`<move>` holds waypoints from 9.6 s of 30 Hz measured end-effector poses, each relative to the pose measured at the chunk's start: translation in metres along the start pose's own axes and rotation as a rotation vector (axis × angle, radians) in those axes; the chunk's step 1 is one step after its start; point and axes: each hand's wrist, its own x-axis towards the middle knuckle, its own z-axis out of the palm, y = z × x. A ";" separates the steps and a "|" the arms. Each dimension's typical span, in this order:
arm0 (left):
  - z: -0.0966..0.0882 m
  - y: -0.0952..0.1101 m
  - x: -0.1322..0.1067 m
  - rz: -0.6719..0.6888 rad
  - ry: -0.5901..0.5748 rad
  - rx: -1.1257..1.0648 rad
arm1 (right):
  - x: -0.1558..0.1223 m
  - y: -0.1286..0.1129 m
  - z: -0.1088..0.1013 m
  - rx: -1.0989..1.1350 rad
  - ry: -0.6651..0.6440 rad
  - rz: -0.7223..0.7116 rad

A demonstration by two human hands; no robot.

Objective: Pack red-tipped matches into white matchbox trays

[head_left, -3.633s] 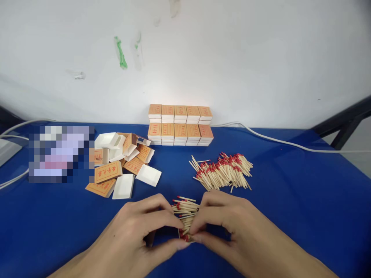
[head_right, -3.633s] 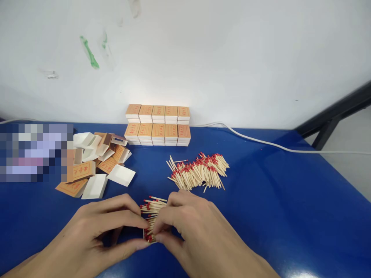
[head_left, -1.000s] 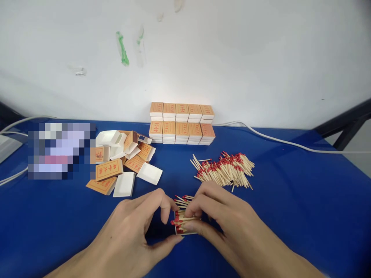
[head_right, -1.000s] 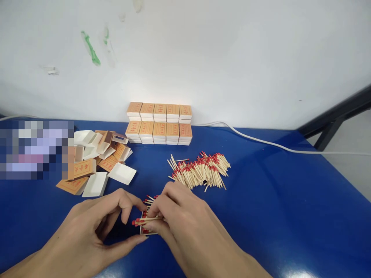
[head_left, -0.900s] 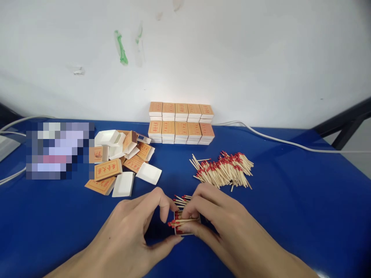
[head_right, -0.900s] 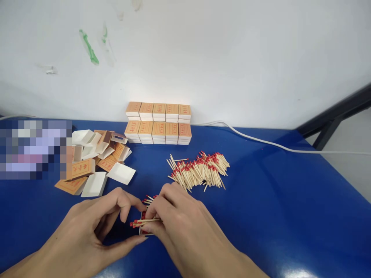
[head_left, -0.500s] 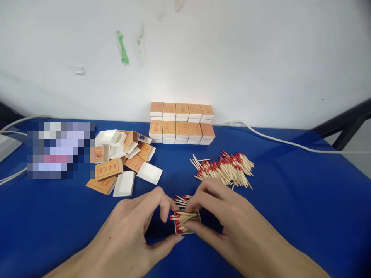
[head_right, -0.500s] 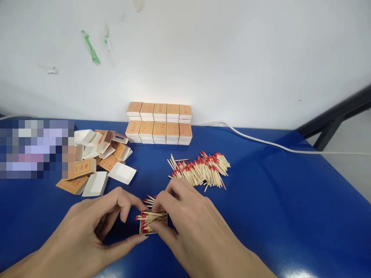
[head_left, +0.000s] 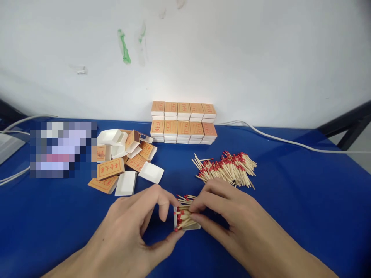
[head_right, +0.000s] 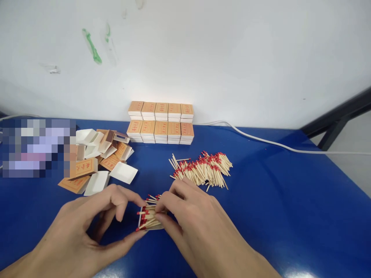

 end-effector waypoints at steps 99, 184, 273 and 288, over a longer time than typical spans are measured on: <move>0.000 -0.001 0.006 0.074 -0.069 0.049 | -0.001 0.014 0.007 -0.198 0.131 0.095; -0.006 -0.007 0.009 -0.157 -0.145 -0.242 | -0.004 -0.011 -0.005 0.156 -0.090 0.193; -0.021 0.000 0.008 -0.196 -0.344 0.104 | 0.002 0.007 0.021 -0.316 0.173 -0.031; -0.014 -0.002 0.013 -0.198 -0.225 0.091 | 0.000 -0.004 0.007 -0.156 0.015 -0.122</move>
